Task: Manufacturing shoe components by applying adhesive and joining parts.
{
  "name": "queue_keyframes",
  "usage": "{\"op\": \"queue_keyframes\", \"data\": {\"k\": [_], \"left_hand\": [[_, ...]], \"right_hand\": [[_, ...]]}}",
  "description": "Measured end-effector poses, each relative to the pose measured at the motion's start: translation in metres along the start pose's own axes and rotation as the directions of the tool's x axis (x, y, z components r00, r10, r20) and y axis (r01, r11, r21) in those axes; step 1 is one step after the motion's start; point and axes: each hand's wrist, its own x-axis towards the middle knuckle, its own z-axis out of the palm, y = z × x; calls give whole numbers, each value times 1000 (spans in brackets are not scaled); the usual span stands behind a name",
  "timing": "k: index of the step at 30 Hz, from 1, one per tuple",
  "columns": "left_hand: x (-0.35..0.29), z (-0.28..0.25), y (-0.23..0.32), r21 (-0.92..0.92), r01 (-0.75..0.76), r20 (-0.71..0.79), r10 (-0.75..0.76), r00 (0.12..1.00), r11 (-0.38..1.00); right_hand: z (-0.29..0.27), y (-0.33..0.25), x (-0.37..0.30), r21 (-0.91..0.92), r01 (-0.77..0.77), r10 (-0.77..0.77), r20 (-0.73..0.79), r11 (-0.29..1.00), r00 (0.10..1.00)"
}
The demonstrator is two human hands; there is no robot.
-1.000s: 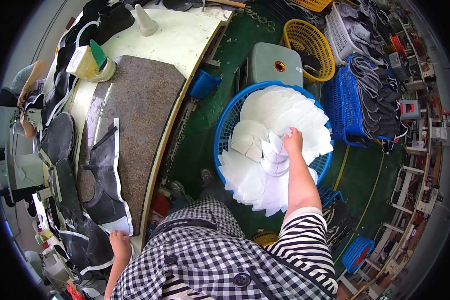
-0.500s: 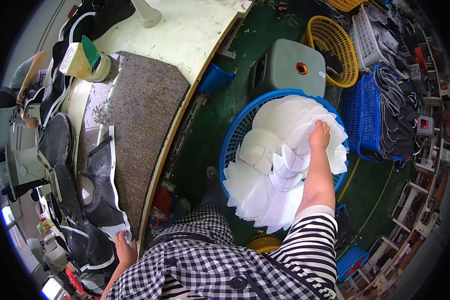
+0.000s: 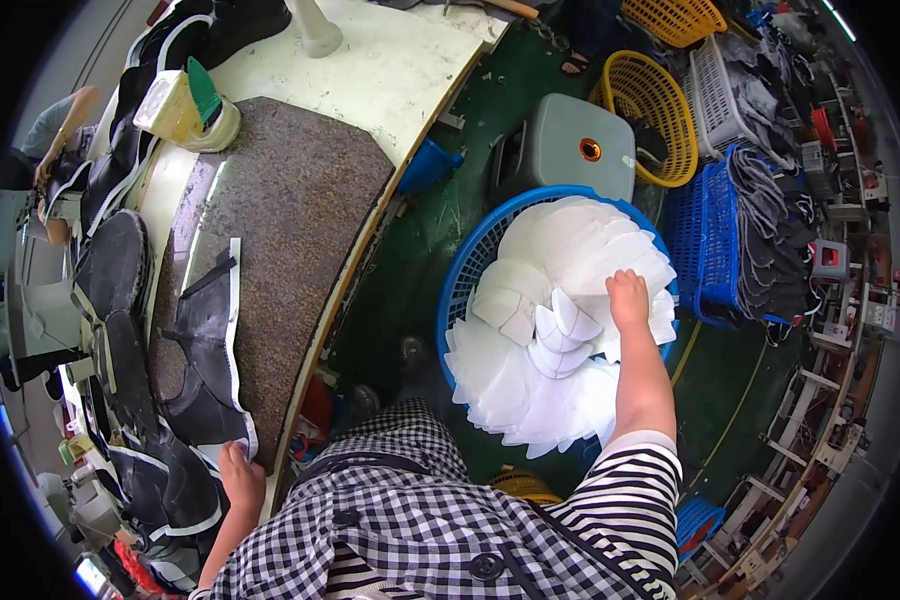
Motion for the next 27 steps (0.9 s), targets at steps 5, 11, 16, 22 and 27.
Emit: {"op": "queue_keyframes", "data": {"k": [5, 11, 16, 22, 27], "left_hand": [[18, -11, -16, 18, -8, -158, 11, 987, 1000], [17, -14, 3, -126, -247, -331, 194, 923, 961], [26, -9, 58, -265, -504, -380, 391, 838, 822], [21, -47, 208, -470, -696, -402, 571, 716, 542], [8, -93, 345, -194, -876, -468, 743, 478, 442]], "right_hand": [[-38, 7, -49, 155, -187, 217, -206, 970, 954], [-94, 13, -126, 430, -557, 687, -251, 710, 682], [-124, -9, -165, 936, -285, 826, -9, 205, 564], [-142, -74, -203, 971, 96, 682, 82, -218, 726], [-142, -85, -232, 959, 167, 486, -37, -228, 873]]}}
